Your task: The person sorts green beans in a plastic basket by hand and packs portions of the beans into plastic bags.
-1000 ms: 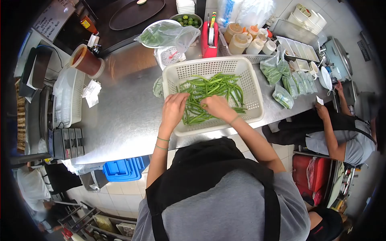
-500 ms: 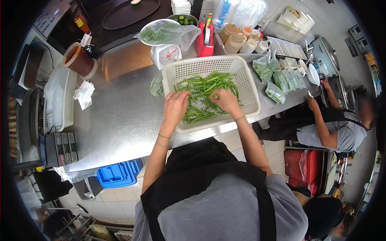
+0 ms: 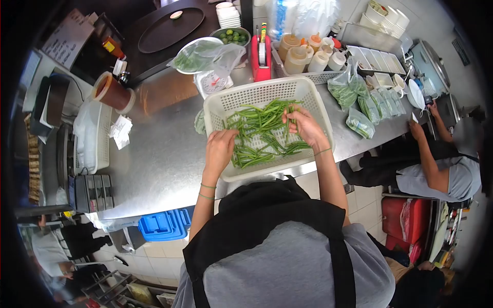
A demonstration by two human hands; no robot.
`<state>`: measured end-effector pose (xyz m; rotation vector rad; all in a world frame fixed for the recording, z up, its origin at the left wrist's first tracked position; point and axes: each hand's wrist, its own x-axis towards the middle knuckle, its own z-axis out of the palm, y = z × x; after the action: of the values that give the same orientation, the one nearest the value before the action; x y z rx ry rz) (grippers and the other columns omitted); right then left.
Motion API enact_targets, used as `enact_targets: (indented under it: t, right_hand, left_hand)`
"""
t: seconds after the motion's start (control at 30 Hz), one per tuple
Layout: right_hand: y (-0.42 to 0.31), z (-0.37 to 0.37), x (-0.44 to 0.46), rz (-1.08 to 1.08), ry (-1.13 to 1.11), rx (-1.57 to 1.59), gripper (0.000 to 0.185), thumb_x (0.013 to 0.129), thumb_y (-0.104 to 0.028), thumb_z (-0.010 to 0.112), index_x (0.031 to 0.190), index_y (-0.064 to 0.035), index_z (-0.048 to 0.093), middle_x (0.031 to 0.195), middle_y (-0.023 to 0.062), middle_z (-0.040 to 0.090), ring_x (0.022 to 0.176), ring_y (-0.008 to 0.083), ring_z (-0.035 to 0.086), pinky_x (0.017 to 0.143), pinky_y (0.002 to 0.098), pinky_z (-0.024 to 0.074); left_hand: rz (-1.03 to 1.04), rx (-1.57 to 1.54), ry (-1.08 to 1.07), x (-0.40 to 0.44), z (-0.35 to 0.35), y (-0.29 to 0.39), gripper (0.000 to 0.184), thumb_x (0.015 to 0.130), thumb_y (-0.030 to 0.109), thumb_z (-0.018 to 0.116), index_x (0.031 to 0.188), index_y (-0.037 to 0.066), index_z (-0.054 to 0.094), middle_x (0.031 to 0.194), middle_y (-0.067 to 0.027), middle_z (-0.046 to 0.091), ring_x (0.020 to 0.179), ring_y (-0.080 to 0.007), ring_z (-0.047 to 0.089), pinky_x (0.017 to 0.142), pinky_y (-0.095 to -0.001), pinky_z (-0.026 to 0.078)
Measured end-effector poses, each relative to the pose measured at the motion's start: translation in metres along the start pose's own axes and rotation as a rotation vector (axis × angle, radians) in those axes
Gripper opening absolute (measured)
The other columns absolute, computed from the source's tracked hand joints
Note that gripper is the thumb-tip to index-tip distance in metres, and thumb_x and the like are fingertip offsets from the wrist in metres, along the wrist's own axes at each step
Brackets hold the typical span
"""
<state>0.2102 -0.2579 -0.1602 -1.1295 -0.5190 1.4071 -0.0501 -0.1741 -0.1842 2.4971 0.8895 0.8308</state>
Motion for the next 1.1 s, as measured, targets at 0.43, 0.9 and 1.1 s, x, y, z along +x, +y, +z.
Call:
enact_targets:
  t: [0.43,0.9,1.1]
  right_hand:
    - [0.058,0.008,0.015,-0.522,-0.207,-1.619,0.010,0.073,-0.005,0.054,0.074,0.0004,0.063,0.088,0.0185,0.059,0.076,0.0348,0.063,0.062,0.0432,0.0510]
    - [0.027,-0.002,0.007,-0.165,-0.407,-0.796,0.019,0.077,-0.005,0.052,0.093,-0.0005,0.061,0.082,0.0084,0.061,0.069,0.0190,0.060,0.059,0.0317,0.0458]
    - [0.023,-0.026,-0.027,0.125,-0.281,0.451,0.025,0.086,-0.008,0.048,0.110,-0.0070,0.054,0.090,0.0037,0.057,0.082,0.0161,0.054,0.072,0.0311,0.0431]
  left_hand:
    - [-0.007,-0.071,0.109,0.017,-0.003,0.014,0.016,0.081,-0.001,0.056,0.093,0.005,0.064,0.086,-0.0099,0.060,0.073,-0.0244,0.058,0.072,-0.0340,0.044]
    - [-0.239,0.205,0.109,0.131,-0.108,0.073,0.026,0.083,0.007,0.059,0.108,0.015,0.063,0.125,-0.0203,0.041,0.077,-0.0221,0.061,0.077,-0.0343,0.050]
    - [-0.271,0.331,-0.069,0.160,-0.077,0.035,0.043,0.082,0.021,0.062,0.124,0.017,0.055,0.141,-0.0261,0.028,0.087,-0.0338,0.064,0.083,-0.0410,0.049]
